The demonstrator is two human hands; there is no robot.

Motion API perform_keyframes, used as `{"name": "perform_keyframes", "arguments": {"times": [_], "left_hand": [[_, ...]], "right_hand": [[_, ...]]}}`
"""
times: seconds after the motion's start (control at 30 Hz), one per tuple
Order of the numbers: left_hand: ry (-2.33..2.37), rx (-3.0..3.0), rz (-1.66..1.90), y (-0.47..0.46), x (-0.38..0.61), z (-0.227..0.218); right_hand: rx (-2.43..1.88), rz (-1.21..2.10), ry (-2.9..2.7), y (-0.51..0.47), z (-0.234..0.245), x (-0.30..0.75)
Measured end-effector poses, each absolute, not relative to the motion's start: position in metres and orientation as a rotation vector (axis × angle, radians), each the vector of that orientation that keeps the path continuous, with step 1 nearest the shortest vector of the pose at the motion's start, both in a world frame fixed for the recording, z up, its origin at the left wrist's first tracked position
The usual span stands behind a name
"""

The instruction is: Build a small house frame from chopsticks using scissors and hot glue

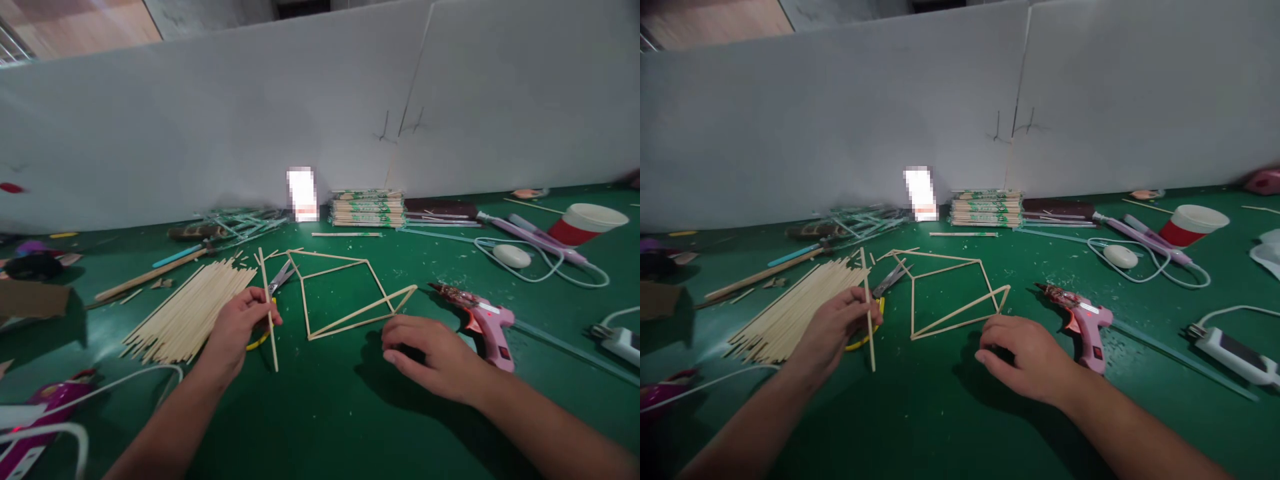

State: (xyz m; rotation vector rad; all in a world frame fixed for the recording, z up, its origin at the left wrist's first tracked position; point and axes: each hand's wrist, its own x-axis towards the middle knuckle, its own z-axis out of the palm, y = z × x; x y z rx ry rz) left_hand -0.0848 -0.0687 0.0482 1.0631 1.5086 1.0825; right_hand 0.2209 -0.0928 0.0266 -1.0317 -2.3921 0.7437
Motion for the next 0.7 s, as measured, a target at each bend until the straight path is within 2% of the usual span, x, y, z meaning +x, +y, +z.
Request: {"name": "perform_keyframes", "arguments": {"times": [0.33, 0.53, 0.7], "left_hand": [[1.317, 1.018, 1.061, -0.072, -0.075, 0.041], [1.469, 1.27, 1.355, -0.078, -0.069, 0.042], [1.508, 1.31, 1.405, -0.077, -0.066, 0.042]], "right_hand": [[-0.982, 0.642, -2.53, -0.101, 0.028, 0.214], [-0.994, 0.653, -2.554, -0.1, 0.028, 0.212], [-0.995, 0.649, -2.537, -0.099, 0.025, 0.213]]}}
